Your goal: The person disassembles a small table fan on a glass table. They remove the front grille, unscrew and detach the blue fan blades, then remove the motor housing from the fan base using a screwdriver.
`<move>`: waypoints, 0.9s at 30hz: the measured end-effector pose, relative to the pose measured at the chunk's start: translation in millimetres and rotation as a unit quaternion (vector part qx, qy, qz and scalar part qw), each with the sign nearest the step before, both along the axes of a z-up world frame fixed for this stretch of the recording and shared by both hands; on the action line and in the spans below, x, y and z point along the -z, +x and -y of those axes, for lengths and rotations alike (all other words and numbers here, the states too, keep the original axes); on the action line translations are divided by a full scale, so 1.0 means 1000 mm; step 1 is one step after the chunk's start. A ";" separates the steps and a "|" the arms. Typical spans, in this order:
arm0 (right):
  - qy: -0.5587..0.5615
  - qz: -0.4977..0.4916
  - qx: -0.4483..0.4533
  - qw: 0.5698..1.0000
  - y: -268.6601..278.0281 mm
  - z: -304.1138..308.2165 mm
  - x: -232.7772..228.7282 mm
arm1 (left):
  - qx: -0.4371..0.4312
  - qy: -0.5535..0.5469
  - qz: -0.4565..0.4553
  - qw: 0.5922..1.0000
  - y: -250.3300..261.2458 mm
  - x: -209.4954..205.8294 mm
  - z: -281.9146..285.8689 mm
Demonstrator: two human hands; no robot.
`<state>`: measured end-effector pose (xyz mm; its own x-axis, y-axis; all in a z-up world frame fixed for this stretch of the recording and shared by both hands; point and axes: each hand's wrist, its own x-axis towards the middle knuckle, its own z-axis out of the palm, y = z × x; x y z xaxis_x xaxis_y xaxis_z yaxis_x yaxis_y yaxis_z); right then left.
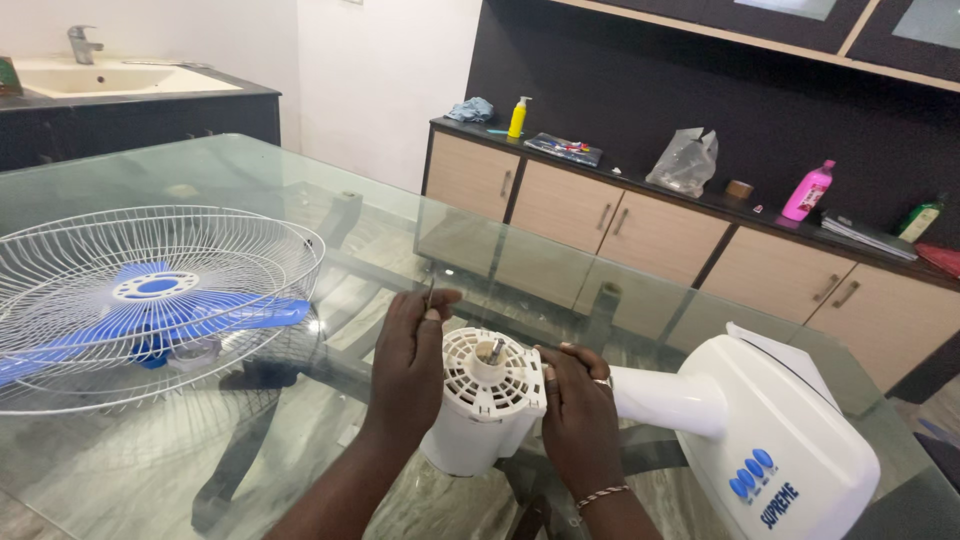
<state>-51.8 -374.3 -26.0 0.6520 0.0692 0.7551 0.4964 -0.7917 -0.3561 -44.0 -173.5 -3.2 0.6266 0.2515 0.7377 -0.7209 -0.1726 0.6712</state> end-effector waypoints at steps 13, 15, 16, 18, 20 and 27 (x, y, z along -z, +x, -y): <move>0.353 -0.220 -0.192 0.889 0.006 0.016 -0.028 | 0.263 -0.308 -0.125 0.906 0.000 -0.040 0.012; 0.358 -0.221 -0.222 0.880 0.002 0.015 -0.034 | 0.269 -0.313 -0.135 0.901 0.000 -0.040 0.011; 0.360 -0.221 -0.237 0.875 0.000 0.014 -0.036 | 0.273 -0.316 -0.135 0.899 -0.001 -0.041 0.010; 0.330 -0.215 -0.255 0.883 -0.002 0.007 -0.043 | 0.288 -0.334 -0.127 0.888 -0.001 -0.045 0.008; 0.319 -0.212 -0.275 0.882 -0.005 0.006 -0.050 | 0.315 -0.366 -0.119 0.868 -0.005 -0.044 0.012; 0.395 -0.256 -0.313 0.825 -0.011 0.005 -0.058 | 0.307 -0.267 -0.170 0.898 -0.017 -0.042 0.030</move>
